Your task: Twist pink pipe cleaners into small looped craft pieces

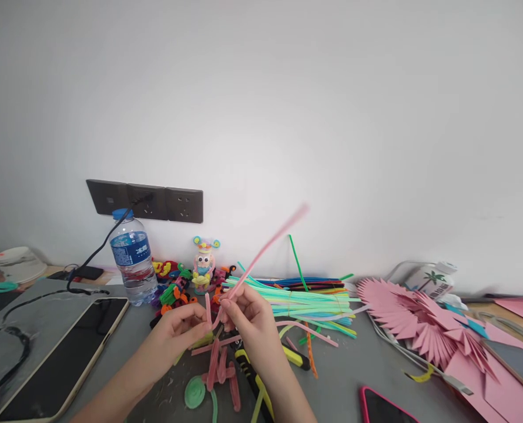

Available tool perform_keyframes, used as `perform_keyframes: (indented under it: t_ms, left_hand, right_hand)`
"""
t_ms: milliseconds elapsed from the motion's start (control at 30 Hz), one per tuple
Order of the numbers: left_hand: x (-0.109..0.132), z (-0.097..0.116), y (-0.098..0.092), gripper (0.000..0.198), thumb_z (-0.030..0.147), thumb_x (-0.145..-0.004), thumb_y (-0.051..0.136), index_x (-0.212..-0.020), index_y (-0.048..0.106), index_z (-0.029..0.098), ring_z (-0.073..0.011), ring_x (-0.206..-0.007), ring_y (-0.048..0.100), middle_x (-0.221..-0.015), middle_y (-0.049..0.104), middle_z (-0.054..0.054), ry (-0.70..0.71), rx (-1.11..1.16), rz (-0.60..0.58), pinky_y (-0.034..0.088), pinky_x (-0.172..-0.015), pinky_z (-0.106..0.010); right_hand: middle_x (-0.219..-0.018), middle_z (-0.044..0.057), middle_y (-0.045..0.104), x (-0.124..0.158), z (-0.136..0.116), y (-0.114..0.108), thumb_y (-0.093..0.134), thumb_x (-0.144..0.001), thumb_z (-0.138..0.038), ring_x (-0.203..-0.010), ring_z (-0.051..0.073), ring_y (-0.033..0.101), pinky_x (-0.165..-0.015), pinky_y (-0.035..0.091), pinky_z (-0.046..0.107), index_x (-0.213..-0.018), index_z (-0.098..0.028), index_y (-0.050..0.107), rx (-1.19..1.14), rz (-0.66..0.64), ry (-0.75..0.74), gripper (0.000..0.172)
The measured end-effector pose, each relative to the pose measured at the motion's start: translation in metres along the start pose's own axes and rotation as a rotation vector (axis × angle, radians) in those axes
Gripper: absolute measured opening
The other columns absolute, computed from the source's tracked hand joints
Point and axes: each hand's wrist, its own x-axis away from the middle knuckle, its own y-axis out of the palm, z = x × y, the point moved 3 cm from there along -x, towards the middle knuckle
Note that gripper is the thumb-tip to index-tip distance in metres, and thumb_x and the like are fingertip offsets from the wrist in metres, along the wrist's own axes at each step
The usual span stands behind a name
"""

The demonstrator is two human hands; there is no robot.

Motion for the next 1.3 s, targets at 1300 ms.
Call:
perform_keyframes:
  t_ms: [1300]
  left_hand:
    - [0.004, 0.006, -0.004, 0.004, 0.023, -0.075, 0.067, -0.077, 0.071, 0.024, -0.0170, -0.067, 0.061, -0.080, 0.065, -0.003, 0.351, -0.476, 0.279, 0.045, -0.060, -0.024]
  right_hand:
    - [-0.062, -0.002, 0.060, -0.001, 0.012, -0.014, 0.070, -0.076, -0.049, -0.051, 0.010, 0.054, -0.052, 0.041, 0.022, -0.077, -0.018, 0.053, -0.024, -0.070, 0.201, 0.036]
